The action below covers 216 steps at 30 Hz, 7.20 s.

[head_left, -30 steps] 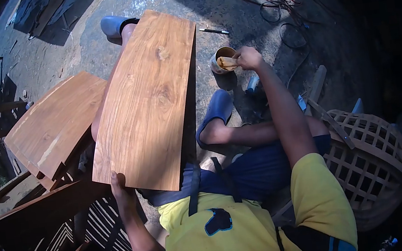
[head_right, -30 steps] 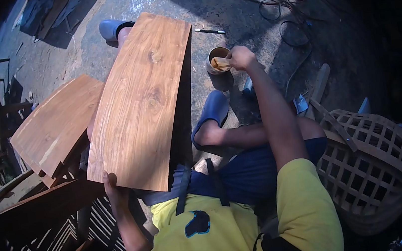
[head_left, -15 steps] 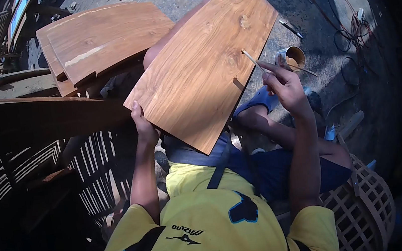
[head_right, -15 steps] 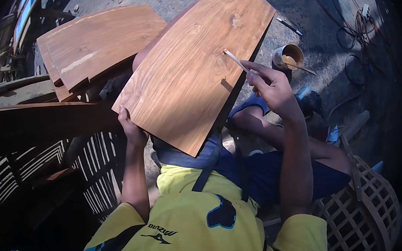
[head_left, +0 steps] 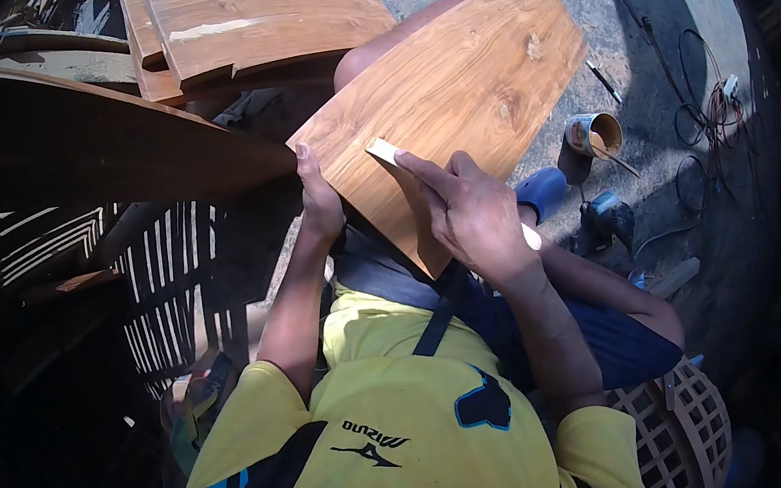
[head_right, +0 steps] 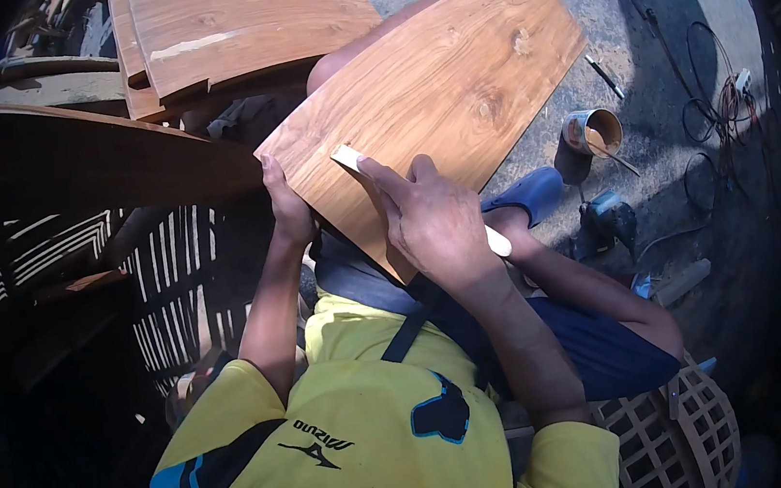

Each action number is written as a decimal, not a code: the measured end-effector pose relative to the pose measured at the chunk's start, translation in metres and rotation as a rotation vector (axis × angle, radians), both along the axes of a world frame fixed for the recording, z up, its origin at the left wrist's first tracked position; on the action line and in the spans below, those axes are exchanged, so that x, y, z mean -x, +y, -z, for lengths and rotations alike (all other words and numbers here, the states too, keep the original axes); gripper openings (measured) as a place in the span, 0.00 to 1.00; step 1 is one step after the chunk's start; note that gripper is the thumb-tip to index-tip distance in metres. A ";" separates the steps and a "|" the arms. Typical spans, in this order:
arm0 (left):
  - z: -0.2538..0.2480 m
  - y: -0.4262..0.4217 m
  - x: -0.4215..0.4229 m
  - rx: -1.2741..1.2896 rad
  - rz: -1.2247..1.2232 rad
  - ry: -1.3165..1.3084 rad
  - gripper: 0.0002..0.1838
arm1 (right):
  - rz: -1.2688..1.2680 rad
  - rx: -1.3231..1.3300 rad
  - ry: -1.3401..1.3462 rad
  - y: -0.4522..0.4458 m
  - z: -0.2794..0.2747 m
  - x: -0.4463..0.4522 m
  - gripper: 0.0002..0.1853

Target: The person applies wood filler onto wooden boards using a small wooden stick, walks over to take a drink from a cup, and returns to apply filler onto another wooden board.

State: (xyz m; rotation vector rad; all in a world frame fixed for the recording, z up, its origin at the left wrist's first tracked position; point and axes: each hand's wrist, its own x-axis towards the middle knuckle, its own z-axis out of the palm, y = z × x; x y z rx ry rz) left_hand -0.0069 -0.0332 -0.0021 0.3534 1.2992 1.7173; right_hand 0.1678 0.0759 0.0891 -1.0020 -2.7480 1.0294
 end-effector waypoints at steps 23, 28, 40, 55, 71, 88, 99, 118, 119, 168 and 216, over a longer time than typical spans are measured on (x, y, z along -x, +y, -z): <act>-0.008 0.005 -0.005 0.070 -0.055 -0.051 0.43 | 0.005 0.005 -0.006 0.024 0.007 -0.007 0.21; 0.000 0.004 -0.002 0.064 -0.063 -0.016 0.43 | -0.031 -0.028 0.046 0.031 0.015 -0.012 0.15; -0.004 0.004 -0.004 0.072 -0.082 -0.056 0.43 | 0.039 -0.035 0.131 0.037 0.034 -0.011 0.17; -0.009 0.005 -0.004 0.061 -0.049 -0.035 0.43 | -0.345 -0.138 -0.020 0.088 0.010 0.014 0.12; -0.005 0.003 -0.002 0.096 -0.062 -0.025 0.42 | 0.053 0.348 0.233 0.111 0.040 -0.023 0.15; 0.004 0.001 0.000 0.076 -0.072 -0.004 0.42 | -0.012 -0.106 -0.024 0.061 0.013 -0.009 0.15; 0.005 0.000 -0.004 0.113 -0.131 0.006 0.42 | 0.062 -0.128 0.025 0.060 0.036 -0.010 0.16; 0.001 0.001 -0.005 0.125 -0.139 -0.035 0.41 | 0.099 -0.101 0.026 0.073 0.054 -0.017 0.15; 0.001 0.001 -0.005 0.126 -0.137 -0.035 0.41 | 0.111 -0.100 0.034 0.074 0.053 -0.016 0.15; 0.006 -0.001 -0.002 0.145 -0.151 -0.004 0.40 | 0.281 -0.008 0.216 0.078 0.090 -0.015 0.17; 0.008 -0.001 -0.001 0.115 -0.133 -0.011 0.43 | -0.031 -0.013 -0.005 0.156 0.048 -0.019 0.13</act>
